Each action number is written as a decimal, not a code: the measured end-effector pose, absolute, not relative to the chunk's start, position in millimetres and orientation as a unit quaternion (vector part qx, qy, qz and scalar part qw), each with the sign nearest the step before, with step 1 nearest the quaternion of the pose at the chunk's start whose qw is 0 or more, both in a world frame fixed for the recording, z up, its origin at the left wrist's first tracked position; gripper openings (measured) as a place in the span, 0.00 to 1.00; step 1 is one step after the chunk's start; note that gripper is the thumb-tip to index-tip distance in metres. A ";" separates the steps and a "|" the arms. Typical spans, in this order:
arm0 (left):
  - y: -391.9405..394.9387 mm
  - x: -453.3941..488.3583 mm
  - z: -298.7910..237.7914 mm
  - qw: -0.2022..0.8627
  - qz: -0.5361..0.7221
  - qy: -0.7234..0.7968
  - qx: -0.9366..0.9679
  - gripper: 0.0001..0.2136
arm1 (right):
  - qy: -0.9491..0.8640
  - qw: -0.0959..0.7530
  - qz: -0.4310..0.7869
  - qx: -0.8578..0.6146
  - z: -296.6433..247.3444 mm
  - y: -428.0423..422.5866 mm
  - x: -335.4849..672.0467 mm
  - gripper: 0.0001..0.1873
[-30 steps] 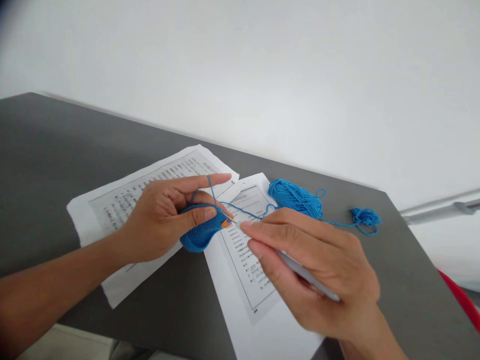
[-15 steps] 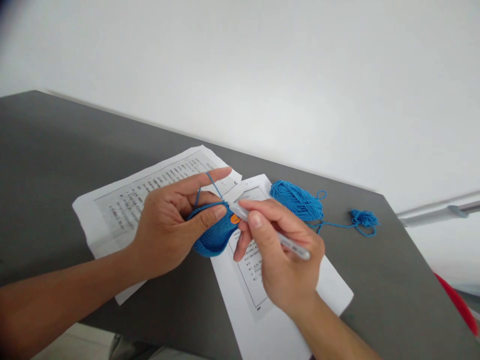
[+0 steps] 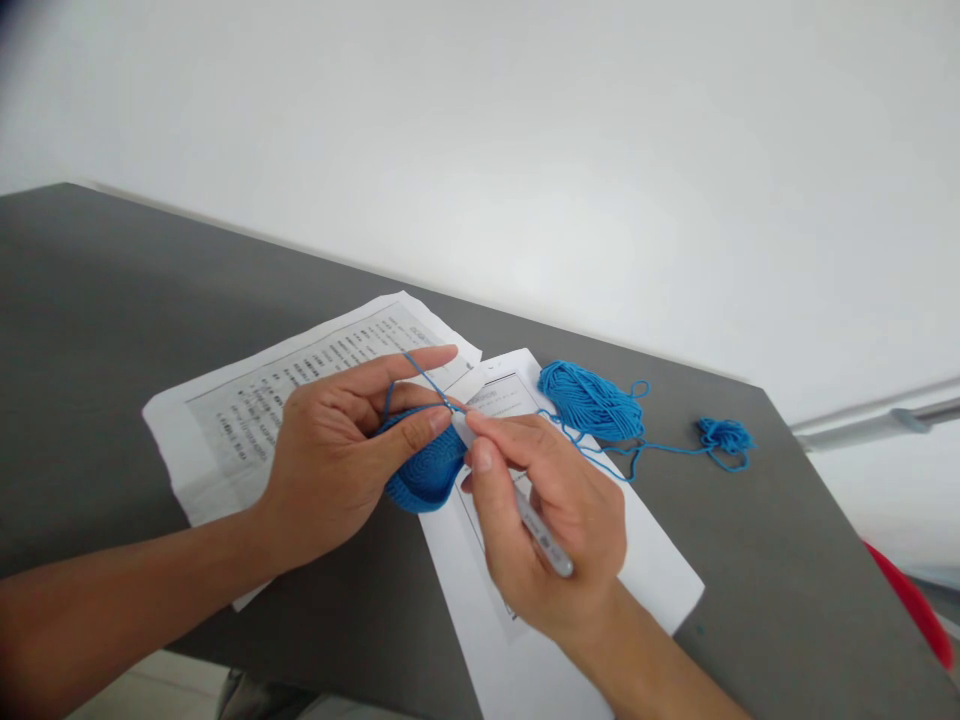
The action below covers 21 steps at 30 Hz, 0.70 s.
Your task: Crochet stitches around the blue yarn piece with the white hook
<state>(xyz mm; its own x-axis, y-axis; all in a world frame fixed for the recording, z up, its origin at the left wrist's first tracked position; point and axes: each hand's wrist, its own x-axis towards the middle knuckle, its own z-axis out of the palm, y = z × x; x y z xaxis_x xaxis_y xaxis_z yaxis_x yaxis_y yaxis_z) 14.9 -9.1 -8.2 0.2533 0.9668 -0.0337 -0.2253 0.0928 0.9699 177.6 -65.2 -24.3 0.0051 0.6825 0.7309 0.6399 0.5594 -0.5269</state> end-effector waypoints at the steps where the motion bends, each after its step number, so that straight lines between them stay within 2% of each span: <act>1: -8.2 14.8 -8.8 0.648 0.476 0.376 0.460 0.26 | -0.731 0.499 -0.030 -0.464 -23.6 -65.8 177.4 0.16; 5: -4.6 12.6 -9.5 0.722 0.485 0.314 0.380 0.34 | -0.796 0.388 -0.196 -0.422 -24.3 -68.4 176.9 0.21; 11: -1.6 2.5 -5.0 0.791 0.445 0.231 0.350 0.20 | -0.809 0.361 -0.239 -0.396 -27.1 -77.0 183.7 0.25; 16: 2.0 -3.7 -2.8 0.809 0.418 0.210 0.357 0.17 | -0.832 0.374 -0.193 -0.362 -16.9 -73.7 192.4 0.37; 21: 5.1 -3.6 -2.6 0.789 0.422 0.248 0.372 0.20 | -0.829 0.428 -0.053 -0.355 -5.9 -63.3 201.4 0.31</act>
<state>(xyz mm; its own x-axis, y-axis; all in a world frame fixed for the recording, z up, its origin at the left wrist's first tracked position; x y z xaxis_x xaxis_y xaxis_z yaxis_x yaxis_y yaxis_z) -3.6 5.1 -2.6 0.5218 0.8496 -0.0774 -0.4814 0.3682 0.7955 201.4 -63.3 -5.9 -0.3816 0.5426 0.7483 0.6341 0.7427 -0.2152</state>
